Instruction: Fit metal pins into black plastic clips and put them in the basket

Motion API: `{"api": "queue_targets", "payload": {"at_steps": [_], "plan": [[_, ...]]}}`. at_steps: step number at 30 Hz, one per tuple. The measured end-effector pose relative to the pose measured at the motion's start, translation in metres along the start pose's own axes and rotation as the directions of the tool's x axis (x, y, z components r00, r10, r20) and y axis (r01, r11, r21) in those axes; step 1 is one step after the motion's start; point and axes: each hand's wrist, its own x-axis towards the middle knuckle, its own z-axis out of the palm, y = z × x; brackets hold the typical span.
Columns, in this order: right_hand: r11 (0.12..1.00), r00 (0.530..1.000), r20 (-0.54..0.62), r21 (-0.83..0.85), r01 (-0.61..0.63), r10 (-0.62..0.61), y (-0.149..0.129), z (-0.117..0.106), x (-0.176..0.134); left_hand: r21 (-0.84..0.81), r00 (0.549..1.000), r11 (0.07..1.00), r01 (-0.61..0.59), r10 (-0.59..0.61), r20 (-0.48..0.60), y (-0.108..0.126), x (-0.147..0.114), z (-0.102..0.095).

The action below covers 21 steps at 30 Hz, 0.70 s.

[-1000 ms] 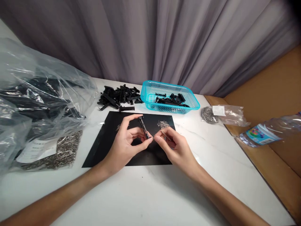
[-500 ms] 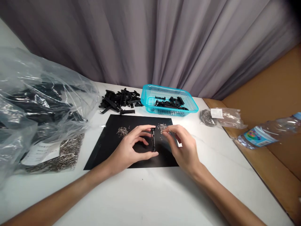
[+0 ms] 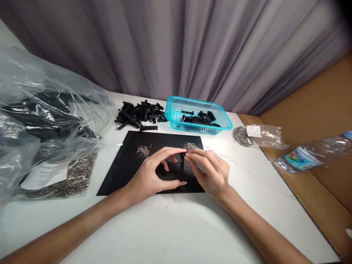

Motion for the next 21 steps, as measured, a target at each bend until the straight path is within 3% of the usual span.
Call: {"api": "queue_targets", "payload": {"at_steps": [21], "plan": [[1.000,0.996,-0.088,0.017,0.016,-0.014,-0.0041,0.0035,0.0054,0.002,0.999,0.999,-0.036,0.036,-0.005,-0.0008,0.0001,0.0009]]}}
